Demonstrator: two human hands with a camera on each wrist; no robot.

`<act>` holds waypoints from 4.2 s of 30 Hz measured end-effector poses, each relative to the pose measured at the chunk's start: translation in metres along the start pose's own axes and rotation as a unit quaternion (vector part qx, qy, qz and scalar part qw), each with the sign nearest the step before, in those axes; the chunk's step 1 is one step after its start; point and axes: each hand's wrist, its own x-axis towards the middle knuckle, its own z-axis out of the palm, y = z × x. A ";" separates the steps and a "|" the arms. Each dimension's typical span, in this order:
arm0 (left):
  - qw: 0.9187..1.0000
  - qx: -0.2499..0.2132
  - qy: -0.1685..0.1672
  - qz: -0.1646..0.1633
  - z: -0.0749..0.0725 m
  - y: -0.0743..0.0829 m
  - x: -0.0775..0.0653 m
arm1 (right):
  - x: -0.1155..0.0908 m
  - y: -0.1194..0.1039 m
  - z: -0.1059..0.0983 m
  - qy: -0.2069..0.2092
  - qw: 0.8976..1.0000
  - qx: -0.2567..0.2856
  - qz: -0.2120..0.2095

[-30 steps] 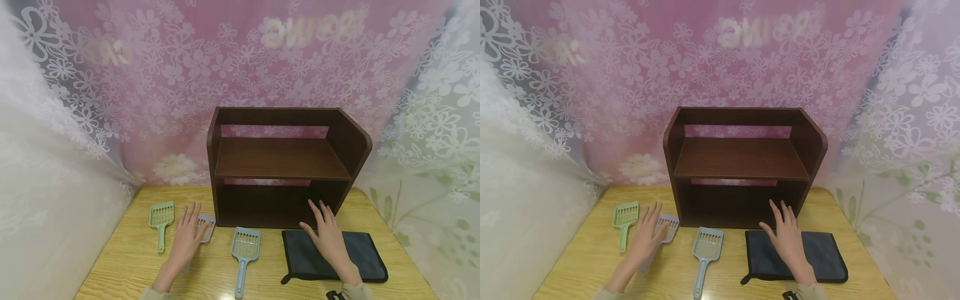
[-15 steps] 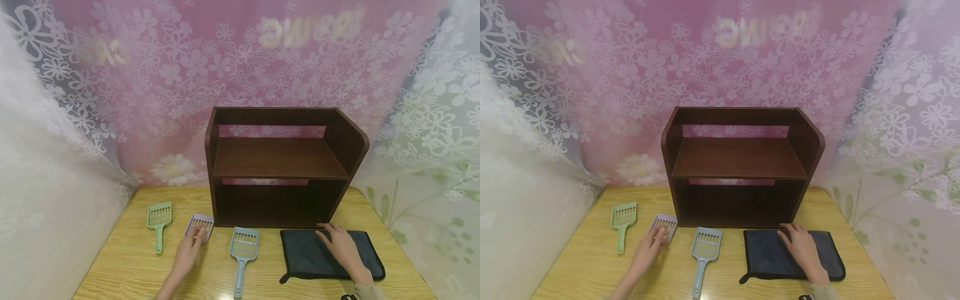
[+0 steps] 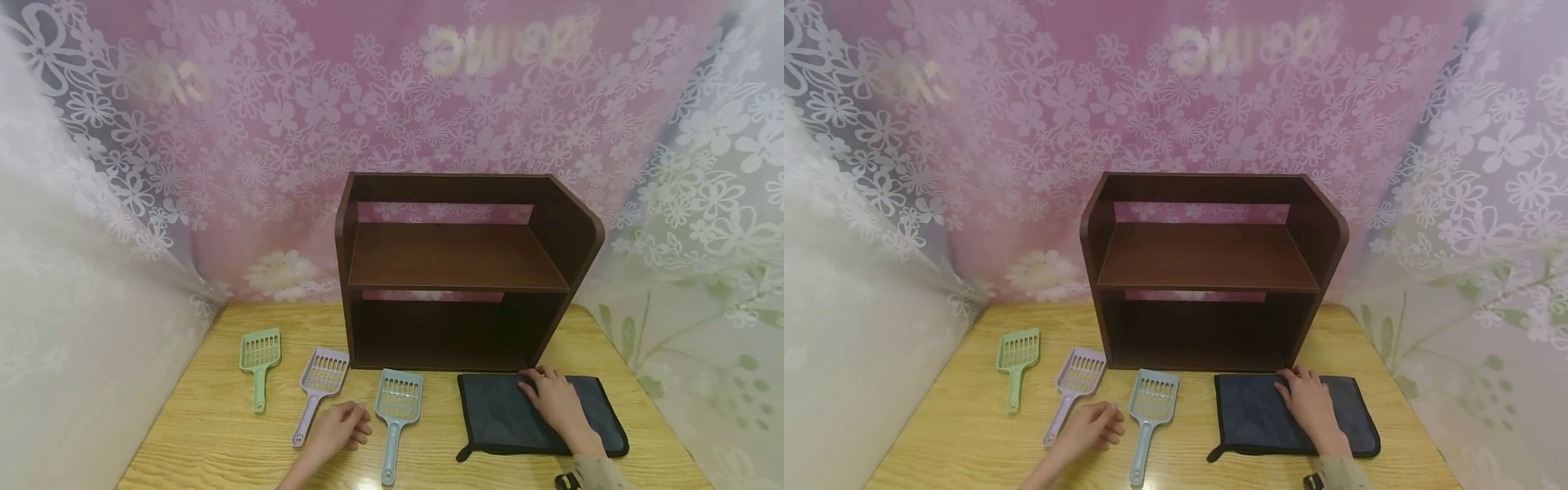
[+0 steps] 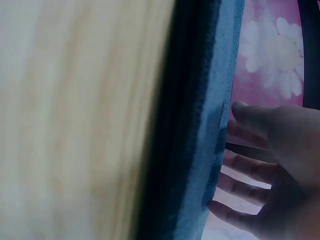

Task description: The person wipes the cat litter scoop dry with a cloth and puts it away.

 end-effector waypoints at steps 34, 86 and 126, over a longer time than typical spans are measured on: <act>0.995 -0.040 -0.090 -0.035 0.028 0.005 0.007 | -0.007 -0.015 -0.054 -0.028 0.997 0.062 0.037; 0.995 -0.088 -0.039 -0.013 -0.015 0.052 0.014 | 0.020 -0.127 -0.106 0.354 0.850 0.379 -0.093; 0.975 -0.107 -0.196 -0.009 0.004 0.105 0.021 | 0.083 -0.162 -0.105 0.284 0.889 0.142 -0.329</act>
